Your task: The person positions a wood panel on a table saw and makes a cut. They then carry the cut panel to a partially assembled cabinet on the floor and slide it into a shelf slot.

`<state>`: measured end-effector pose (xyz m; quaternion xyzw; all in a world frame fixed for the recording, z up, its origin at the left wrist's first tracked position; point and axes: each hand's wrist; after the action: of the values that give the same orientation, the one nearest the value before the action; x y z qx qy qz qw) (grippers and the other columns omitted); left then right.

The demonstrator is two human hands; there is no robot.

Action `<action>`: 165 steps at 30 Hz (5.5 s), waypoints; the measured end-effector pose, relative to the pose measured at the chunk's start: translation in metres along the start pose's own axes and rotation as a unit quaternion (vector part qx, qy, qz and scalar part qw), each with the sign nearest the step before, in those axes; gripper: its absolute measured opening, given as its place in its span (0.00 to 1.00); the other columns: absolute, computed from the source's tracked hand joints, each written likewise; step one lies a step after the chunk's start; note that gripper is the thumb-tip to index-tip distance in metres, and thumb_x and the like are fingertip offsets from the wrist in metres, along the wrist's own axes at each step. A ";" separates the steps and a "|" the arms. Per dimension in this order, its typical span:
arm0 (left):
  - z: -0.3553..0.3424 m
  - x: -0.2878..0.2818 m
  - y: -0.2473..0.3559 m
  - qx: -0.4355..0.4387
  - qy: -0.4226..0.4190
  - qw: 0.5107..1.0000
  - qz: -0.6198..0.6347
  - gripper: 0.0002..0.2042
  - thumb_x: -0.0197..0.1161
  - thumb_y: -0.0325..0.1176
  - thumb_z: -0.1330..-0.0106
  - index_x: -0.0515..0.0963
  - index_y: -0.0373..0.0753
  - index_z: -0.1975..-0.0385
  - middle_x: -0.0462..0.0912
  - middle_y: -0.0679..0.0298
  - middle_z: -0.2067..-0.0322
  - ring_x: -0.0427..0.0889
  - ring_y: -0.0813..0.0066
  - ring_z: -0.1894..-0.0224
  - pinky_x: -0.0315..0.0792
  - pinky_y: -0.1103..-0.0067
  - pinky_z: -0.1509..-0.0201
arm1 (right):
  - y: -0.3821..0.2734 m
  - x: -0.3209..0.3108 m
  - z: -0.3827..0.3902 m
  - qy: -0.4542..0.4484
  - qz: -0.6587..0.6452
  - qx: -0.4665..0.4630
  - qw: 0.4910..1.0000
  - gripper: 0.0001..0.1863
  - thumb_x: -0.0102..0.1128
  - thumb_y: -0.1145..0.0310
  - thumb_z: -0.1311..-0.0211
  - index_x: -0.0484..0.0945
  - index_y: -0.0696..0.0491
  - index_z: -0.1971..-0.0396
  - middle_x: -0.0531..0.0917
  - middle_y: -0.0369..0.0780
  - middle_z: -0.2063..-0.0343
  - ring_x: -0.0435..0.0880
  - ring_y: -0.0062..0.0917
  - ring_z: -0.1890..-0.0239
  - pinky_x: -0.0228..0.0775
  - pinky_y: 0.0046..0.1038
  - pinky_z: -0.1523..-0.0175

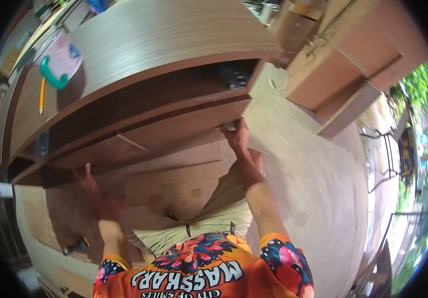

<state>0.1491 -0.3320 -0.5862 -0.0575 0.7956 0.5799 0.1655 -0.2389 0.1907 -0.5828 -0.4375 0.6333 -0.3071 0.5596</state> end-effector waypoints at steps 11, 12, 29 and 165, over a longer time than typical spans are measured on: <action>0.010 0.025 0.020 -0.036 -0.003 0.966 0.255 0.49 0.79 0.28 0.42 0.54 0.32 0.22 0.64 0.52 0.29 0.63 0.60 0.28 0.59 0.68 0.24 | -0.006 -0.007 0.002 0.018 0.154 0.015 0.988 0.44 0.93 0.54 0.67 0.77 0.57 0.49 0.87 0.42 0.61 0.84 0.33 0.58 0.77 0.35 0.48; 0.009 0.030 0.027 -0.039 -0.009 0.966 0.254 0.52 0.81 0.26 0.45 0.53 0.31 0.23 0.66 0.53 0.30 0.65 0.61 0.29 0.62 0.69 0.25 | 0.005 -0.012 -0.002 0.032 0.104 0.000 0.994 0.45 0.92 0.53 0.66 0.77 0.57 0.49 0.86 0.42 0.61 0.85 0.33 0.57 0.78 0.35 0.48; 0.007 0.033 0.019 -0.080 0.046 0.983 0.156 0.54 0.86 0.30 0.51 0.57 0.32 0.25 0.66 0.54 0.31 0.69 0.62 0.33 0.72 0.69 0.32 | 0.027 -0.017 -0.003 0.046 0.108 -0.077 0.990 0.42 0.91 0.54 0.62 0.76 0.54 0.48 0.86 0.38 0.62 0.85 0.28 0.61 0.79 0.33 0.52; 0.003 0.023 -0.008 -0.011 0.019 0.993 0.116 0.65 0.83 0.49 0.46 0.38 0.32 0.20 0.53 0.39 0.25 0.64 0.47 0.26 0.67 0.60 0.27 | 0.021 0.003 -0.001 0.035 0.090 -0.097 0.991 0.45 0.88 0.54 0.55 0.70 0.63 0.44 0.84 0.52 0.51 0.87 0.43 0.49 0.84 0.42 0.43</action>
<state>0.1300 -0.3298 -0.6018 0.0228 0.7934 0.6029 0.0813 -0.2446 0.1974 -0.6025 -0.4201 0.7164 -0.2077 0.5169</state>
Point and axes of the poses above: each hand's wrist, its own z-axis away from the middle knuckle, its own x-axis out of the palm, y = z × x
